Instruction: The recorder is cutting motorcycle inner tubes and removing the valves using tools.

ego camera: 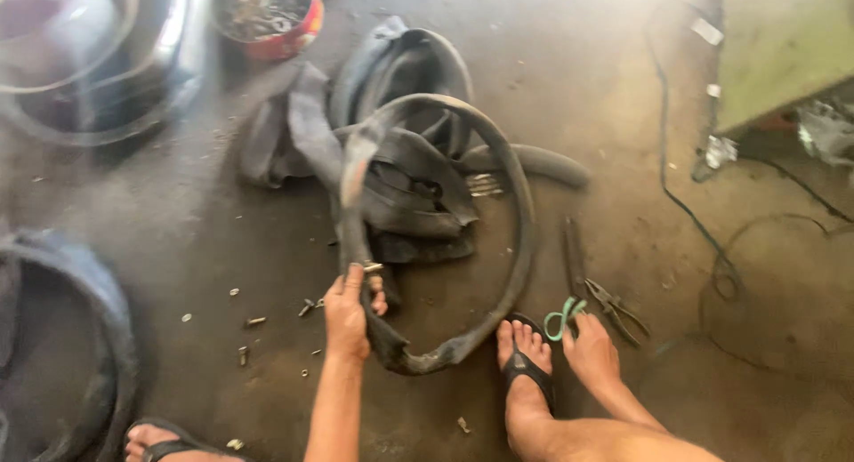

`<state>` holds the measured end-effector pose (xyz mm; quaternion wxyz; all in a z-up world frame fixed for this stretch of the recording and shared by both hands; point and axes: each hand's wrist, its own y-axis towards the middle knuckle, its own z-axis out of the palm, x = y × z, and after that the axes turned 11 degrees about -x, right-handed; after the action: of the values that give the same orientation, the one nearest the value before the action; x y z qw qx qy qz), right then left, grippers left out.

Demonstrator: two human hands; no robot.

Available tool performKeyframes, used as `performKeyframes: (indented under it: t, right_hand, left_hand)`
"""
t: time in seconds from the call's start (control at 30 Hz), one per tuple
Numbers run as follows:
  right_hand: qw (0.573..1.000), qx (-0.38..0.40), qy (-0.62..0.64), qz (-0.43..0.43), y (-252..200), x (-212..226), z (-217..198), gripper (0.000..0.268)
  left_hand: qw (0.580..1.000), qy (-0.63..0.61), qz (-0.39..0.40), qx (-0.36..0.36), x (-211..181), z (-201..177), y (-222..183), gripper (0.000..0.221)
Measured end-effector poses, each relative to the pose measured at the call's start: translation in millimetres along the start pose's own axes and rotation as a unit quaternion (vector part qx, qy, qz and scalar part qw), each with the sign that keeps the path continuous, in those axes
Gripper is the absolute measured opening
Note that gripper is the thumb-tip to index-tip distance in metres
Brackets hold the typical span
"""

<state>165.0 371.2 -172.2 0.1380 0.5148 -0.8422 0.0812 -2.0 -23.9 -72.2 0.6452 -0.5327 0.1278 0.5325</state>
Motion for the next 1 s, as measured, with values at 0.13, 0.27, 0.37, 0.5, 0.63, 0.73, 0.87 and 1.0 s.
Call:
performKeyframes:
  t: [0.13,0.27,0.37,0.5,0.63,0.73,0.87,1.0]
  right_hand:
    - [0.991,-0.120,0.050,0.031,28,-42,9,0.020]
    - [0.984,-0.158,0.083,-0.006,55,-64,3,0.016]
    - [0.977,-0.112,0.124,-0.134,44,19,-47,0.018]
    - [0.934,0.077,0.198,-0.287,-3,70,4,0.025]
    - [0.748,0.253,0.267,-0.552,-35,140,54,0.044]
    - [0.695,0.225,0.233,-0.642,-30,190,61,0.055]
    - [0.741,0.205,0.146,-0.622,-34,198,107,0.044]
    - [0.754,0.219,0.087,-0.613,-35,186,110,0.024]
  left_hand:
    - [0.998,0.020,0.023,-0.057,-14,-10,3,0.026]
    - [0.993,0.008,0.106,-0.059,-37,-27,1,0.020]
    - [0.978,-0.043,0.185,-0.082,-67,1,-7,0.016]
    - [0.951,-0.092,0.245,-0.165,-81,49,-20,0.015]
    - [0.950,-0.103,0.275,-0.106,-80,65,-25,0.014]
    - [0.976,-0.037,0.210,-0.049,-66,50,-16,0.017]
    - [0.999,0.033,0.024,-0.027,-51,31,-9,0.024]
    - [0.997,0.002,-0.076,0.018,-30,13,0,0.024]
